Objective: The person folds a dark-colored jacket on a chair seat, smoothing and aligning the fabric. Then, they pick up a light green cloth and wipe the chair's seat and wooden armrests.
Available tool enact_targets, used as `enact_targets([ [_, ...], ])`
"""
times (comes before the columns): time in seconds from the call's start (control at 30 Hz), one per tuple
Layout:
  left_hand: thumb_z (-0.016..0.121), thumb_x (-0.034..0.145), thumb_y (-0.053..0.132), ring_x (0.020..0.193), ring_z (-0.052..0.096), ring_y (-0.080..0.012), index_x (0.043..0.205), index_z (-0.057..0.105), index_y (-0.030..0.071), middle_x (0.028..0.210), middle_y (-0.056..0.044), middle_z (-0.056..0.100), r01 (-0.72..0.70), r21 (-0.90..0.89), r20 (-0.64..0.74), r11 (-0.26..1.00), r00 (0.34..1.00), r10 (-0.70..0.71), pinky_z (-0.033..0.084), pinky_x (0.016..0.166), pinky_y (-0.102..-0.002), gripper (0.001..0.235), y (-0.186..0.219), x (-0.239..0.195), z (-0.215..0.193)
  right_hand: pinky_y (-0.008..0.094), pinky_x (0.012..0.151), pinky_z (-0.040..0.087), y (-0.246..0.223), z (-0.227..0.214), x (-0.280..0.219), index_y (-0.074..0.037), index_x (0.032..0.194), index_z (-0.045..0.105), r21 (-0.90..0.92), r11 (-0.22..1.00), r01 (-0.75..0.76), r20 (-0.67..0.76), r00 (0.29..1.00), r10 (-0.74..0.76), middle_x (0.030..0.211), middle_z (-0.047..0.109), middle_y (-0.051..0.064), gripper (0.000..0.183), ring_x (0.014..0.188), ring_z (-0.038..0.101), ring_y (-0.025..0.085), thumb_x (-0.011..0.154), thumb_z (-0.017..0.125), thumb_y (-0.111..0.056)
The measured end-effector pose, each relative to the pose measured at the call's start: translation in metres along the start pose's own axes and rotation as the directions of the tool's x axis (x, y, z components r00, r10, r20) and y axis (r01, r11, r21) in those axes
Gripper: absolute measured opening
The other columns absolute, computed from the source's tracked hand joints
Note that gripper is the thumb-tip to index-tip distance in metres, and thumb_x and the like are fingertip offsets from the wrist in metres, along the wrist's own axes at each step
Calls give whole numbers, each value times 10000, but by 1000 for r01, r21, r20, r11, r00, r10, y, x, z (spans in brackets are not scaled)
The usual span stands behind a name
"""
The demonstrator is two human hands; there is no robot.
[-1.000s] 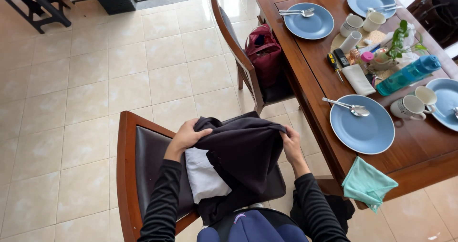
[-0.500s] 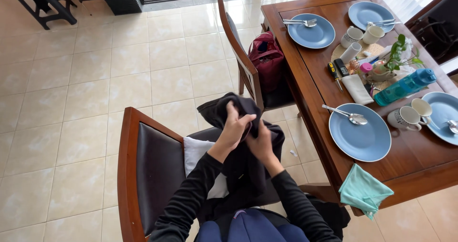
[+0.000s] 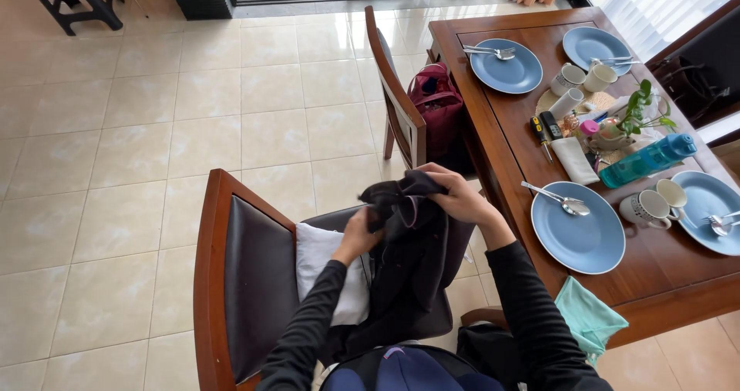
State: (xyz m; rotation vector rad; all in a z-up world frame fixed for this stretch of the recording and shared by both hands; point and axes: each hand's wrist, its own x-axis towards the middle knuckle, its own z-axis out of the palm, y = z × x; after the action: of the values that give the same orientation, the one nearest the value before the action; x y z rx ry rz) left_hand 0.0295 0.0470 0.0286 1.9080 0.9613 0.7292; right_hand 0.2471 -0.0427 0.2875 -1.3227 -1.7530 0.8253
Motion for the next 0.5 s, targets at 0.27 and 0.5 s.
enact_targets([
  [0.27, 659, 777, 86, 986, 659, -476, 1038, 675, -15, 984, -273, 687, -50, 109, -91, 993, 994, 61, 543, 805, -491, 280, -104, 16, 42, 310, 957, 531, 62, -19, -17, 21, 1260, 659, 617, 786, 30, -265, 949, 172, 1164, 687, 70, 339, 1070, 654, 171, 948, 527, 34],
  [0.5, 540, 841, 54, 930, 726, -305, 1070, 696, 2, 959, -212, 755, 168, -68, 100, 983, 982, -161, 540, 830, -361, 282, 53, -19, -146, 297, 900, 557, 178, 25, -43, -52, 1255, 656, 796, 547, -260, -215, 723, 656, 1133, 730, 31, 296, 1026, 687, 156, 991, 530, -99],
])
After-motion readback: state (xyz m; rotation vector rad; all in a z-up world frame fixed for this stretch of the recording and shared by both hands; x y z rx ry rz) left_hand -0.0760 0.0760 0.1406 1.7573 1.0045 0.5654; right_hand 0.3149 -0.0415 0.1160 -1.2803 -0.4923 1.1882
